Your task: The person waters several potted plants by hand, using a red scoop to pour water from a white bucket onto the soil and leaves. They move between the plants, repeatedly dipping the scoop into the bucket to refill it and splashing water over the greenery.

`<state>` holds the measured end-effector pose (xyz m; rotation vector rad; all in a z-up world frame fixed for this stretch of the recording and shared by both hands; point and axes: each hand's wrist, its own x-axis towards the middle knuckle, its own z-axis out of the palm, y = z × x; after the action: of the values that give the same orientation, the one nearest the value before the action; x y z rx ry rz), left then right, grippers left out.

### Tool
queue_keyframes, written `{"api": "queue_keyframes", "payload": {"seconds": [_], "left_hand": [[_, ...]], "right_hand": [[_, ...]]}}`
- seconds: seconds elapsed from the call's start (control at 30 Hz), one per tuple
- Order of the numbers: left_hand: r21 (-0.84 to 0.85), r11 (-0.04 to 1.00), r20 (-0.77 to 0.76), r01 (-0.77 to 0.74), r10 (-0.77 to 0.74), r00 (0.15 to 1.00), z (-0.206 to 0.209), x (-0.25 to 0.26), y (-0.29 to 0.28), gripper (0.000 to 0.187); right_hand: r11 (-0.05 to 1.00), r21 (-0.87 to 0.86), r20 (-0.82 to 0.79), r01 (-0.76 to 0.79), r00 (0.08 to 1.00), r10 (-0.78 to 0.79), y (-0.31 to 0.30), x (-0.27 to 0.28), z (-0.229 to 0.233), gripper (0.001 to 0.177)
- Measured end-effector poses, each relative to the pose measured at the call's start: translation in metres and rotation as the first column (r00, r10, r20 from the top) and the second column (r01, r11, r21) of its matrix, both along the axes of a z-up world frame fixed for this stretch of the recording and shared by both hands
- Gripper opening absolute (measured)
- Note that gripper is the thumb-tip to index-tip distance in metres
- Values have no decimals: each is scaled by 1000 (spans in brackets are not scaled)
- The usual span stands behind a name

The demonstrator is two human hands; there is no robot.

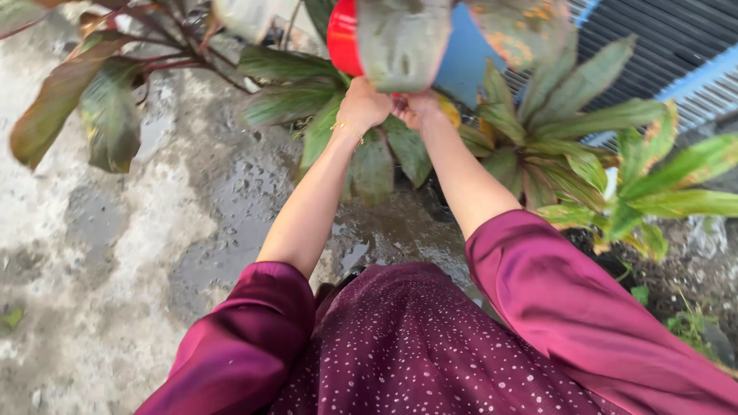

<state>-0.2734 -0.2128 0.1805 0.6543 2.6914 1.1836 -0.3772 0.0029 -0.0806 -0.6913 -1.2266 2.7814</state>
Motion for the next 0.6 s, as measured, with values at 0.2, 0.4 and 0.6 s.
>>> {"api": "queue_keyframes", "payload": {"seconds": [0.2,0.4,0.6], "left_hand": [[-128,984,45,-123,129,991,27,-35,-19,29],[-26,986,-16,-167,167,986,11,-72,-31,26],[-21,992,171,-121,122,978,39,-65,-49,32]], "right_hand": [[999,10,62,-53,997,52,-22,-37,31,17],[994,-105,-37,18,999,-22,-26,-62,23,13],[995,25,-6,-95,995,95,-24,-80,6,24]]}}
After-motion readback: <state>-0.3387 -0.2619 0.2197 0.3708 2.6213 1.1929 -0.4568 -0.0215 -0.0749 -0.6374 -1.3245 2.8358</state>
